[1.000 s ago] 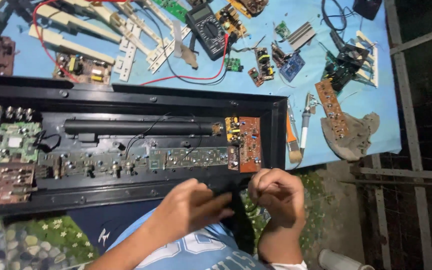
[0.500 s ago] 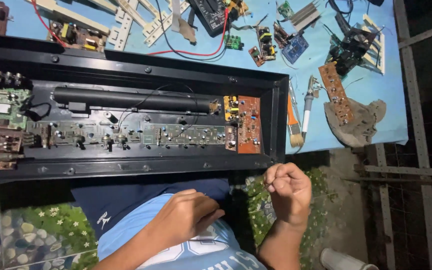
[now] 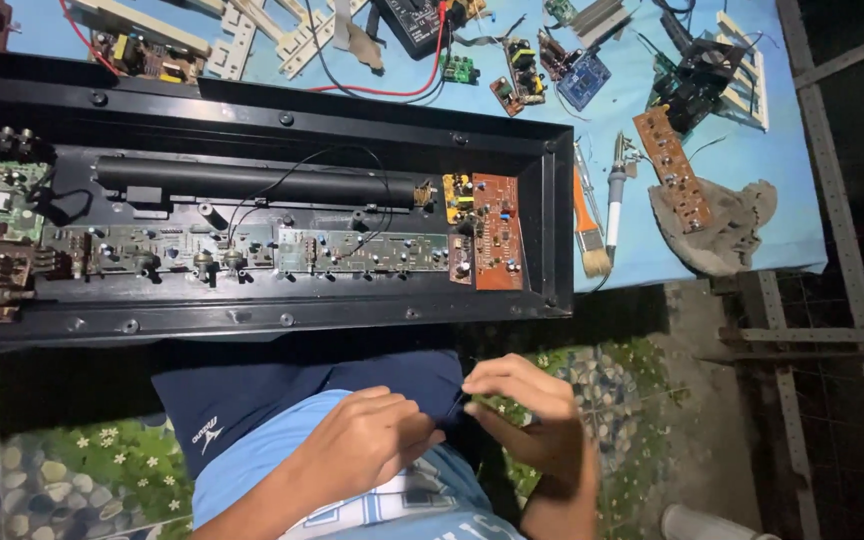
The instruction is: Organizing and connecting electronic components and circuit boards inside an instrument housing.
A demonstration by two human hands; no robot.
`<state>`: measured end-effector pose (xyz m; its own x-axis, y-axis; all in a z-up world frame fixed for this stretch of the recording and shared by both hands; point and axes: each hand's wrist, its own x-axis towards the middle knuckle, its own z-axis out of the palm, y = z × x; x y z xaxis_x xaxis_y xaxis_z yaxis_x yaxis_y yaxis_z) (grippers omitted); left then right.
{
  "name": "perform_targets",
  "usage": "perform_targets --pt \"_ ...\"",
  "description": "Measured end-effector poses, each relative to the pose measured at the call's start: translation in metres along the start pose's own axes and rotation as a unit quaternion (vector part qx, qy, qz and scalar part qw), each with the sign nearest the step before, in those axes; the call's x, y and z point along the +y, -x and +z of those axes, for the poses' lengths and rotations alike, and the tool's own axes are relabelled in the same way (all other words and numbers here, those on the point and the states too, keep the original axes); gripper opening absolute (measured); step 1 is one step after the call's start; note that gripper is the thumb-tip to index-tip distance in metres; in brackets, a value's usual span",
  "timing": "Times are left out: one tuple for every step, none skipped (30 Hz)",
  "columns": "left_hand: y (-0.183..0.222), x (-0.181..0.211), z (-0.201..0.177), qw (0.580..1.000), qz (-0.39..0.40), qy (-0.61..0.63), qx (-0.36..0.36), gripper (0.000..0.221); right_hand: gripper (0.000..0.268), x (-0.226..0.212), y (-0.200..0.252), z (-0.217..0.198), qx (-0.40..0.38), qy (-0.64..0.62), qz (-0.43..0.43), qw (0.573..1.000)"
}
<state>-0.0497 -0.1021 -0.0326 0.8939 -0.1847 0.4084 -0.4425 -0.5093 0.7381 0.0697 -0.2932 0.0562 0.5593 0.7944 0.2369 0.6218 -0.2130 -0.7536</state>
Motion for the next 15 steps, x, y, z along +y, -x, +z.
perform_targets --pt "0.002 -0.001 0.001 1.000 0.004 -0.002 0.011 0.037 0.013 0.005 0.003 0.003 0.012 -0.004 -0.023 1.000" --pt "0.004 -0.002 0.000 1.000 0.010 -0.005 0.022 0.038 0.010 0.010 0.005 0.007 0.024 -0.007 -0.048 0.999" --pt "0.005 -0.002 -0.001 1.000 0.011 -0.007 0.023 0.038 0.010 0.011 0.007 0.007 0.025 -0.006 -0.050 0.998" --pt "0.005 -0.003 -0.002 0.999 0.011 -0.006 0.032 0.035 0.007 0.011 0.008 0.007 0.035 0.005 -0.058 0.998" --pt "0.005 -0.003 -0.004 0.999 0.012 -0.004 0.041 0.033 0.006 0.012 0.010 0.007 0.045 0.016 -0.066 0.997" --pt "0.006 -0.003 -0.005 0.999 0.013 -0.005 0.040 0.033 0.006 0.020 0.016 0.005 0.047 0.016 -0.066 0.997" --pt "0.007 -0.003 -0.007 0.999 0.006 -0.002 0.037 0.032 0.006 0.028 0.022 0.003 0.043 0.045 -0.077 0.995" --pt "0.007 -0.003 -0.008 0.999 0.000 0.002 0.035 0.032 0.007 0.037 0.027 0.001 0.038 0.075 -0.088 0.993" --pt "0.007 -0.003 -0.009 0.999 0.001 0.001 0.035 0.032 0.007 0.036 0.025 -0.001 0.040 0.075 -0.089 0.992" --pt "0.007 -0.003 -0.010 0.999 0.006 -0.004 0.036 0.035 0.007 0.035 0.024 -0.003 0.054 0.083 -0.094 0.991" --pt "0.008 -0.003 -0.010 0.999 0.010 -0.009 0.037 0.039 0.010 0.035 0.023 -0.004 0.069 0.090 -0.098 0.989" --pt "0.007 -0.001 -0.011 0.999 0.009 -0.008 0.038 0.039 0.010 0.029 0.023 -0.007 0.066 0.090 -0.098 0.989" --pt "0.007 0.000 -0.012 0.999 0.003 0.011 0.035 0.033 0.006 0.024 0.024 -0.009 0.082 0.068 -0.051 0.993" --pt "0.007 0.001 -0.012 0.999 -0.002 0.031 0.032 0.027 0.002 0.019 0.024 -0.011 0.098 0.045 -0.003 0.994" --pt "0.009 0.001 -0.010 0.999 -0.004 0.032 0.033 0.027 0.002 0.022 0.026 -0.012 0.095 0.045 -0.003 0.994"
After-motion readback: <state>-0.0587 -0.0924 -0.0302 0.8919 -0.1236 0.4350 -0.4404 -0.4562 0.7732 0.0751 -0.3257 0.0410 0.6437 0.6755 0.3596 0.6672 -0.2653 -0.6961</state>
